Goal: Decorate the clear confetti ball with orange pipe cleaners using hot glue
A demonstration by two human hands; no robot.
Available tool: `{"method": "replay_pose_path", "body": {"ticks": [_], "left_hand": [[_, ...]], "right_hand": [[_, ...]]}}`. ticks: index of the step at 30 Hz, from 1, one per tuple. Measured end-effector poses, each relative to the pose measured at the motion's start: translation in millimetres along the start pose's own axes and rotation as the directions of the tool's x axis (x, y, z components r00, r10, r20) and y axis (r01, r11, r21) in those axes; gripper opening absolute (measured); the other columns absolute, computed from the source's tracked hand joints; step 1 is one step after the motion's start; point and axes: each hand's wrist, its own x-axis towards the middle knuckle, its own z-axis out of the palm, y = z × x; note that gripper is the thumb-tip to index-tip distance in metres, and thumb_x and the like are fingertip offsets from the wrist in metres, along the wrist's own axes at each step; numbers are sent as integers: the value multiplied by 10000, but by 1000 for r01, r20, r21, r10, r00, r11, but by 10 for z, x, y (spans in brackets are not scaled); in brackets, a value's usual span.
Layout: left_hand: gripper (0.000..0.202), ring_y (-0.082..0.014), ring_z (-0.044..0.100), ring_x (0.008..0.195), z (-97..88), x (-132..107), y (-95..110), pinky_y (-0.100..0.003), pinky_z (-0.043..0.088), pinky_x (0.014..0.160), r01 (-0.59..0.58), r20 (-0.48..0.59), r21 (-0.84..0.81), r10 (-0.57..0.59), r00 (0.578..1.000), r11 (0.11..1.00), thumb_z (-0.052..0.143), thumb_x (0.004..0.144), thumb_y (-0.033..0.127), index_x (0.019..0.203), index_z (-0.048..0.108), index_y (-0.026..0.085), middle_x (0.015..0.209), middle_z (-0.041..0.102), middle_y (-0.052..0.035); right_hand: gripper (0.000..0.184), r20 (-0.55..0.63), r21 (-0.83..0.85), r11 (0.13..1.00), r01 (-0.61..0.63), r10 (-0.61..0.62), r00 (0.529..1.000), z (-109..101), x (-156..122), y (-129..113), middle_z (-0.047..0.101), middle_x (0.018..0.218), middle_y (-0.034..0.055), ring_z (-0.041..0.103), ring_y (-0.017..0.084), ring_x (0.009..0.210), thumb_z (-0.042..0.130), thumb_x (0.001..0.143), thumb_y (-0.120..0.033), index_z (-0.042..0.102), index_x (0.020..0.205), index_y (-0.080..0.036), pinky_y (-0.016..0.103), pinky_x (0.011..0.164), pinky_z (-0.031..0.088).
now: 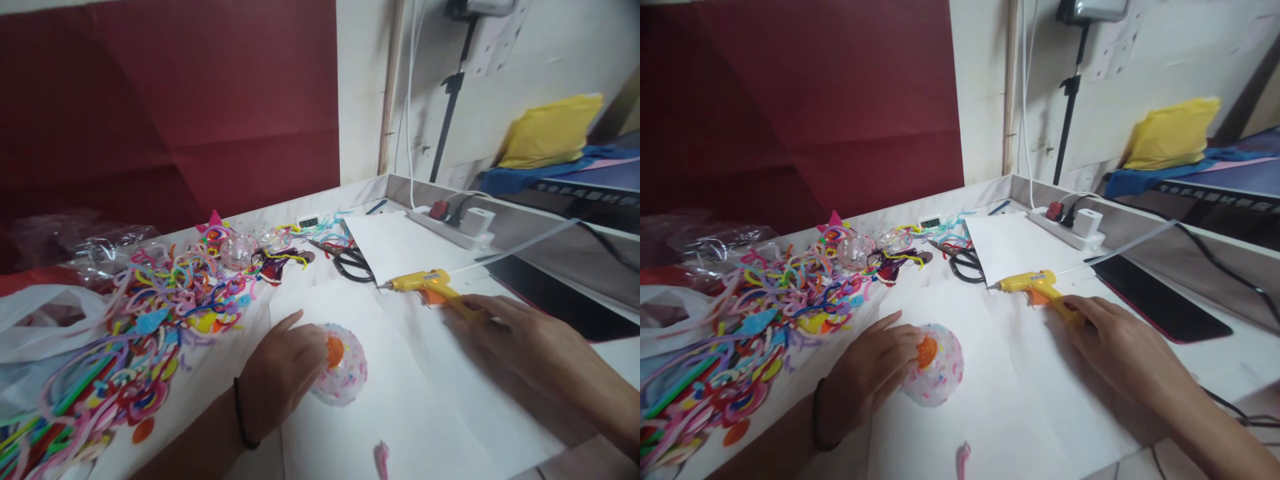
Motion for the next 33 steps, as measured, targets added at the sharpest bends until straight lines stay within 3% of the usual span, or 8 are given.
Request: {"method": "replay_pose_path", "body": {"ticks": [3,7,11,16,20,27,31,33], "left_hand": [[156,-133,662,973,3,15,9,-375,382,1095,3,-10,6,-3,1000,1000,439,922,91,946,572,169,948,715,-47],[143,-131,669,956,8,15,13,-366,380,1098,-9,-29,13,9,1000,1000,461,915,82,931,584,153,907,717,-48],[128,-134,669,973,22,-9,9,-373,390,1095,-28,-51,46,30,998,999,472,928,103,957,590,141,929,724,-63],[151,-144,673,982,40,-24,9,-396,418,1081,-18,-67,49,21,998,999,470,933,115,1024,588,142,943,728,-67],[151,-145,675,977,56,-30,6,-398,414,1087,-13,-79,34,16,997,999,474,931,116,1020,592,142,946,730,-68],[157,-151,668,989,82,-38,8,-393,392,1104,-8,-97,19,10,995,1000,500,911,86,1031,599,112,931,723,-75],[145,-154,668,993,81,-44,3,-398,396,1100,-15,-101,16,16,995,1000,507,914,95,1021,602,114,943,725,-78],[145,-158,669,998,82,-50,0,-396,401,1097,-19,-107,17,21,994,1000,507,914,96,1023,603,109,949,725,-82]], "right_hand": [[326,120,12,996,-92,90,989,-25,84,-22,724,994,145,704,252,791,547,877,-360,669,1095,-152,320,625,493],[306,166,73,990,-122,108,980,-30,230,29,733,790,123,689,237,640,602,815,-427,715,920,-162,300,528,446],[317,242,271,945,-183,117,963,-46,329,85,714,703,100,649,186,579,578,799,-403,728,836,-126,285,530,422],[305,405,503,708,-496,314,859,-227,303,-26,695,680,85,591,193,581,591,660,-462,688,684,-174,292,510,434],[313,435,619,521,-588,396,809,-317,207,-47,705,691,80,620,258,648,681,467,-521,671,608,-242,295,479,486],[509,483,828,250,-502,137,865,-262,-51,109,728,938,21,629,207,637,797,569,-445,688,1051,-326,225,459,532],[337,406,892,169,-420,112,907,-286,-178,7,681,741,28,606,188,564,686,702,-539,713,938,-300,211,453,526],[309,356,892,252,-375,121,927,-326,-223,-82,652,666,41,610,196,532,639,741,-561,720,847,-283,229,445,528]]}}
